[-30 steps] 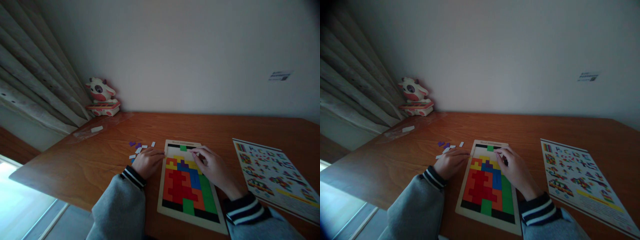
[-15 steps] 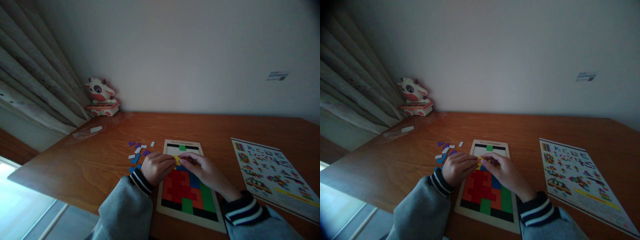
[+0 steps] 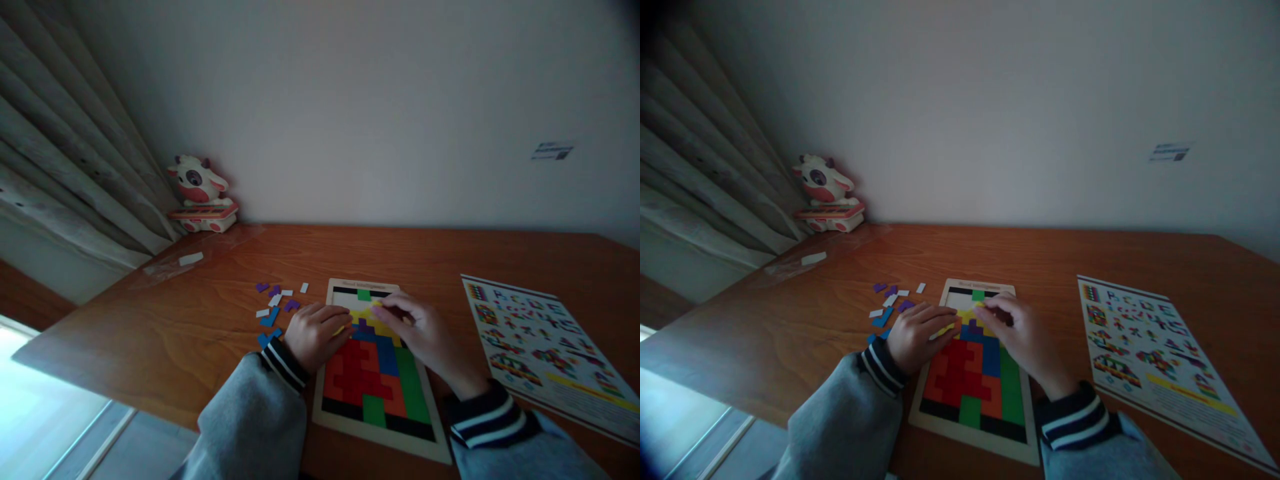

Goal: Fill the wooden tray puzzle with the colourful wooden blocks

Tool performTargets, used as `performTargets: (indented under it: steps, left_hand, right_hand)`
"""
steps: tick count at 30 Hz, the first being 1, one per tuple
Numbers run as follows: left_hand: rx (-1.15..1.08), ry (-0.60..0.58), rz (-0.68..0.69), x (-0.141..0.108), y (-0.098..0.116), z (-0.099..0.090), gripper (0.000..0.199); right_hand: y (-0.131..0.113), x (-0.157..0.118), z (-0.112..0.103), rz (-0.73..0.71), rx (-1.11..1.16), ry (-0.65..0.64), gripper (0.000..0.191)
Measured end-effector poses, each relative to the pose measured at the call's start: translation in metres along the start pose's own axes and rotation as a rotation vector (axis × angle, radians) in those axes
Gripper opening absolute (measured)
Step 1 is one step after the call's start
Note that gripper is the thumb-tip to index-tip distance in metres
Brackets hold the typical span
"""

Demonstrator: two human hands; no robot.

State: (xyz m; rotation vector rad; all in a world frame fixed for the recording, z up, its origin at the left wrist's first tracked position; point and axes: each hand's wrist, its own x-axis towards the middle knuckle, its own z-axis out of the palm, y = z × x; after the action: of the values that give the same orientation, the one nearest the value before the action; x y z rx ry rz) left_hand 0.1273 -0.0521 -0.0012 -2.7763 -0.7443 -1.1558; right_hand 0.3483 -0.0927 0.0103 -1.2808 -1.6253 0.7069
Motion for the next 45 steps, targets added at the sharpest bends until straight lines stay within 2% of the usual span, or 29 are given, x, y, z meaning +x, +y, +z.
performTargets:
  steps: [3,5,8,14,17,21,26,31,39,45]
  left_hand:
    - [-0.001,-0.041,-0.022,-0.001,-0.002,0.002,0.019]
    - [-0.006,-0.070,-0.027,-0.002,-0.003,0.003,0.024]
    - [-0.014,-0.098,-0.029,-0.003,-0.003,0.003,0.026]
    - [-0.021,-0.119,-0.043,-0.004,-0.003,0.005,0.026]
    - [-0.017,-0.138,-0.052,-0.005,-0.004,0.005,0.025]
    - [-0.018,-0.171,-0.066,-0.006,-0.004,0.005,0.027]
    - [-0.012,-0.203,-0.071,-0.005,-0.004,0.005,0.028]
    - [-0.026,-0.226,-0.086,-0.006,-0.004,0.007,0.026]
    - [-0.029,-0.245,-0.087,-0.007,-0.004,0.009,0.026]
    - [-0.024,-0.268,-0.095,-0.004,-0.003,0.005,0.026]
  right_hand:
    - [0.009,0.002,-0.016,0.129,0.059,0.157,0.031]
    - [0.015,0.003,-0.024,0.149,0.084,0.215,0.034]
    - [0.022,0.004,-0.029,0.168,0.133,0.265,0.036]
    - [0.024,0.004,-0.023,0.205,0.213,0.295,0.042]
    - [0.024,0.004,-0.023,0.169,0.165,0.291,0.039]
    - [0.029,0.004,-0.023,0.144,-0.007,0.280,0.040]
    - [0.038,0.004,-0.016,0.114,-0.185,0.091,0.026]
    - [0.041,0.007,-0.008,0.090,-0.270,-0.039,0.027]
    - [0.039,0.010,-0.003,-0.033,-0.371,-0.025,0.024]
    - [0.040,0.008,-0.002,-0.045,-0.358,-0.007,0.025]
